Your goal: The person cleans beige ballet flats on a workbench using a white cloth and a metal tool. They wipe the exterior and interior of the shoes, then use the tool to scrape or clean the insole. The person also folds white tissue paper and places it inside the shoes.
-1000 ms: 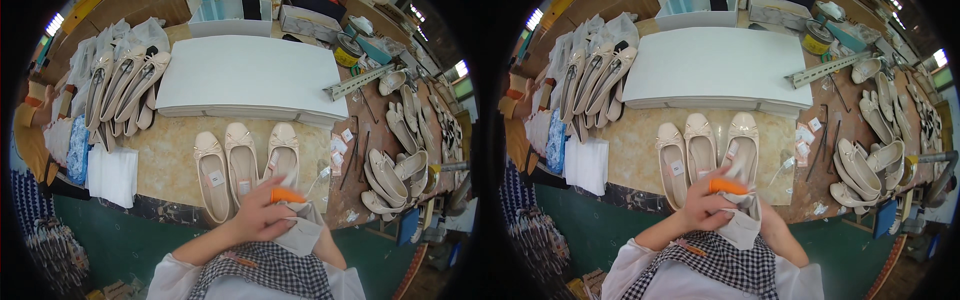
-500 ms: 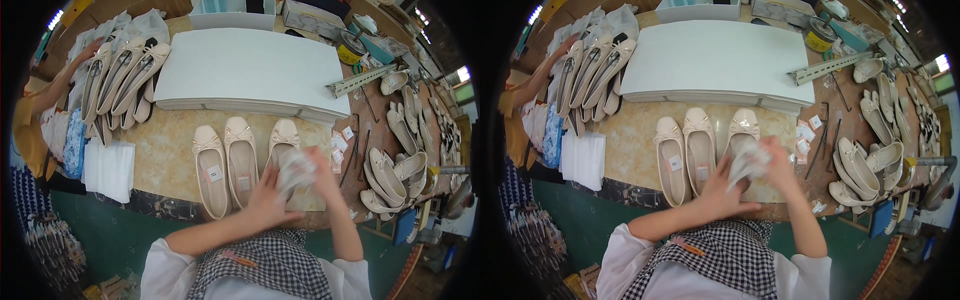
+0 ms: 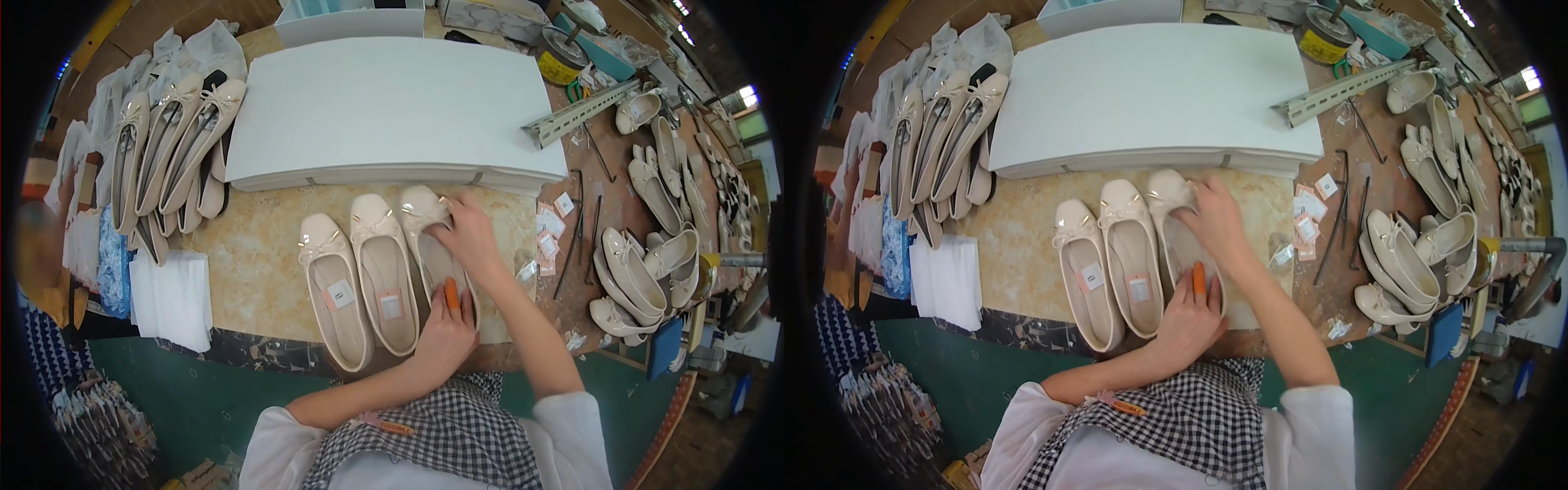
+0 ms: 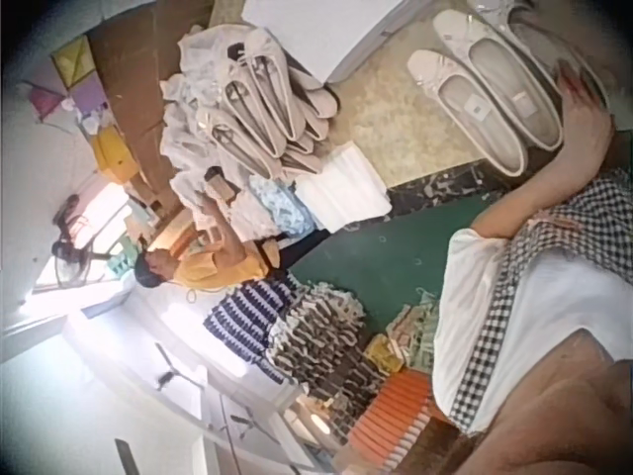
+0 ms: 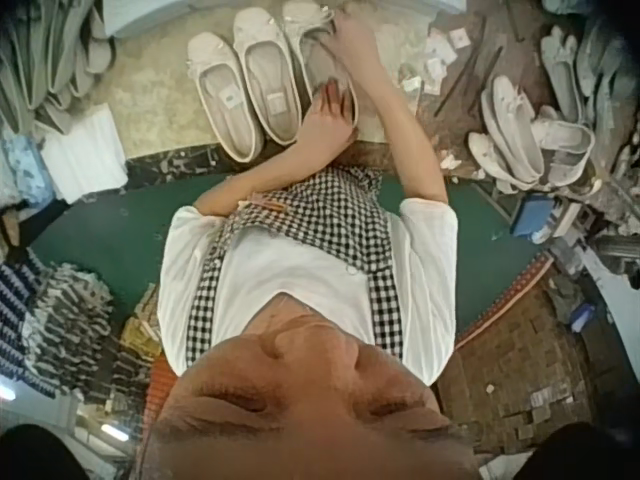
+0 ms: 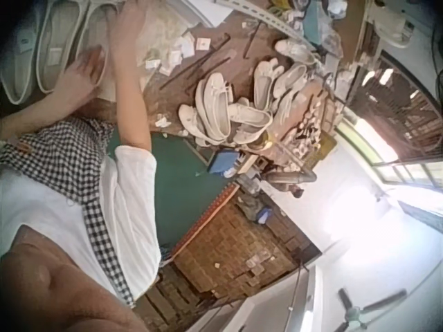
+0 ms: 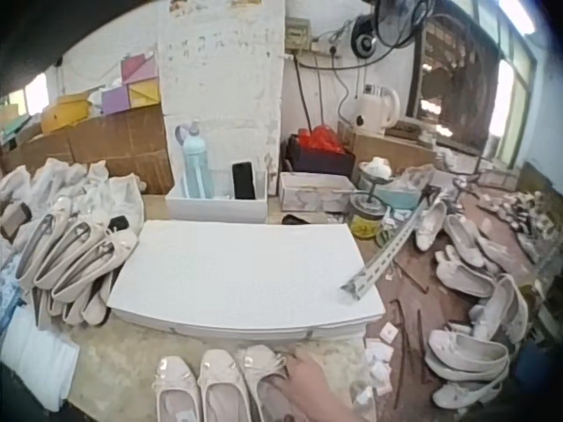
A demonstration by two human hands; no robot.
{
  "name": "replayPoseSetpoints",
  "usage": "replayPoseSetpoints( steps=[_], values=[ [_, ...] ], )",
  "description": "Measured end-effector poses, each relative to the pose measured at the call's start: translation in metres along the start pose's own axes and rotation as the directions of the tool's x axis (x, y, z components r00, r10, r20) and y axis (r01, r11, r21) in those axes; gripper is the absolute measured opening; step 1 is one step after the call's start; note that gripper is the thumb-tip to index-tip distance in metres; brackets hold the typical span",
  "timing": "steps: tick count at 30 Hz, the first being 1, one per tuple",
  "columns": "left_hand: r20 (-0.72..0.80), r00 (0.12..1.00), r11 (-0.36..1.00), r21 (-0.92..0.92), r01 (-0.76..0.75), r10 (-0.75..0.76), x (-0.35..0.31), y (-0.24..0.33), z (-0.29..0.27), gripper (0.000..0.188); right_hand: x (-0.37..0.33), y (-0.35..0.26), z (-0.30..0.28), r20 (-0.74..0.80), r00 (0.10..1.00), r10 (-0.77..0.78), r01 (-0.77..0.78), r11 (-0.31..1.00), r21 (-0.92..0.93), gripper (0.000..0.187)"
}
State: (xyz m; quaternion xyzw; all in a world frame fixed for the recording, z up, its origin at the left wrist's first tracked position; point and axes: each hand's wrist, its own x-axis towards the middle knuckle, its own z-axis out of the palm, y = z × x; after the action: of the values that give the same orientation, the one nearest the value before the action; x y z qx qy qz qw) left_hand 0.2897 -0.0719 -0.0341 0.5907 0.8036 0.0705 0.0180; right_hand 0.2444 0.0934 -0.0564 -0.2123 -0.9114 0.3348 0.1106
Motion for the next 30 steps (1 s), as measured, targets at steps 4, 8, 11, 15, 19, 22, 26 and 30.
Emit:
replayPoseSetpoints(
  steps=[4, 8, 11, 15, 19, 22, 26, 30],
  values=[
    [-0.071, 0.994, 0.983, -0.171, 0.071, -0.084, -0.003, -0.014, 0.003, 0.052, 0.002, -0.008, 0.001, 0.055, 0.997, 0.050, -0.059, 0.984, 0.170, 0.052],
    [-0.038, 0.961, 0.532, -0.839, 0.118, -0.273, -0.034, -0.054, -0.041, 0.032, -0.028, 0.015, -0.029, -0.069, 0.997, 0.020, 0.018, 0.865, 0.501, 0.055],
    [0.369, 0.858, -0.143, -0.929, 0.340, -0.358, -0.046, -0.070, -0.063, 0.023, -0.078, 0.013, 0.007, 0.147, 0.948, -0.284, 0.319, 0.827, -0.463, 0.055],
    [0.119, 0.940, 0.239, -0.950, 0.201, -0.319, -0.043, -0.066, -0.053, 0.027, -0.099, 0.009, 0.004, 0.195, 0.953, -0.234, 0.301, 0.824, -0.480, 0.052],
    [-0.102, 0.995, 0.898, -0.437, -0.054, 0.010, -0.024, -0.035, -0.027, 0.035, -0.069, 0.035, -0.048, -0.126, 0.983, -0.135, 0.055, 0.866, -0.497, 0.044],
    [-0.020, 1.000, 0.916, -0.400, -0.007, -0.002, -0.011, -0.031, -0.037, 0.045, -0.071, 0.020, -0.071, -0.231, 0.967, -0.109, 0.046, 0.964, -0.261, 0.037],
    [-0.375, 0.926, 0.996, -0.059, -0.064, 0.037, 0.088, -0.104, -0.097, 0.062, -0.089, 0.018, -0.075, -0.273, 0.962, 0.030, -0.033, 0.999, -0.007, 0.033],
    [-0.307, 0.888, 0.906, 0.143, 0.399, -0.342, 0.162, -0.246, -0.063, 0.058, -0.092, -0.007, -0.074, -0.274, 0.962, 0.001, 0.003, 1.000, 0.014, 0.033]
  ],
)
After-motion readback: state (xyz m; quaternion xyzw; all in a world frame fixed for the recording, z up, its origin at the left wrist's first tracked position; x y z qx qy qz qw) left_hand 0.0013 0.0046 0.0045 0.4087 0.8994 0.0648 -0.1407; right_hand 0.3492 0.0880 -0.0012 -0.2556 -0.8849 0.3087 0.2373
